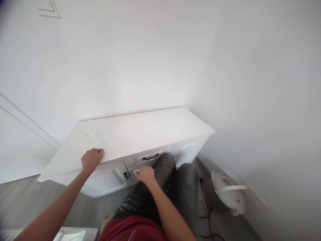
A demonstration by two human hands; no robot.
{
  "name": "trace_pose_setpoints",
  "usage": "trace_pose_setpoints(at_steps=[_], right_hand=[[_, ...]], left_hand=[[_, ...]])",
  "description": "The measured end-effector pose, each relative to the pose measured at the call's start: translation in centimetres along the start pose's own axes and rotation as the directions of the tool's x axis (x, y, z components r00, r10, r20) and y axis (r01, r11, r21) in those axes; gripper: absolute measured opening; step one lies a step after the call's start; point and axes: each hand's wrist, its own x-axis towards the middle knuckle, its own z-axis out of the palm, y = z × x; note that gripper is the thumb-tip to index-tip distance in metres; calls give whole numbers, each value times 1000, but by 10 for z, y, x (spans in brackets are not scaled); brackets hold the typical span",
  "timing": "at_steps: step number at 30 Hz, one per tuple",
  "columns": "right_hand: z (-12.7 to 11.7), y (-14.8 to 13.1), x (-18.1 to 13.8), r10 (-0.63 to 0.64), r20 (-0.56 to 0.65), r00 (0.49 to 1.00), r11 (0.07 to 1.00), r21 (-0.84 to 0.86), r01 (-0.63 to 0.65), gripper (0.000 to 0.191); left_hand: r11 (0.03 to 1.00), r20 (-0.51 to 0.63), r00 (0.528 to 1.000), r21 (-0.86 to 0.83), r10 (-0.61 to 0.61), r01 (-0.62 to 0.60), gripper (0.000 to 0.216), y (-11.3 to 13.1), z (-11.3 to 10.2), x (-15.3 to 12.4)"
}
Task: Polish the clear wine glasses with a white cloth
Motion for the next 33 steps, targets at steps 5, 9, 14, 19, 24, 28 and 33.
trace_pose_setpoints(at_steps=[5, 9, 14, 19, 24, 28, 33], right_hand=[[-1, -2, -1, 6, 6, 1000, 1000, -19, -6, 44], [0, -3, 0, 12, 17, 1000, 1000, -25, -11, 43], [0, -2, 2, 10, 23, 1000, 1000, -21, -9, 40], [-2, -1, 2, 12, 30, 999, 1000, -9, -11, 39], [-3, -1, 1, 13, 26, 1000, 1000, -2, -13, 43], [-1, -2, 0, 8, 10, 1000, 1000, 6, -8, 46], [0, -1, -1, -18, -4, 1000, 1000, 19, 18, 40]], left_hand=[[1000, -4, 1000, 3, 0, 0, 48, -2, 2, 4], [1000, 5, 1000, 5, 2, -2, 49, -2, 2, 5], [1000, 5, 1000, 9, 1, -1, 49, -1, 0, 4], [1000, 6, 1000, 4, 11, -11, 50, -1, 0, 4], [1000, -5, 1000, -10, 7, -8, 51, -1, 2, 4], [999, -29, 999, -41, 34, -35, 51, -2, 7, 2], [991, -81, 995, -116, 56, -65, 45, -5, 10, 0]])
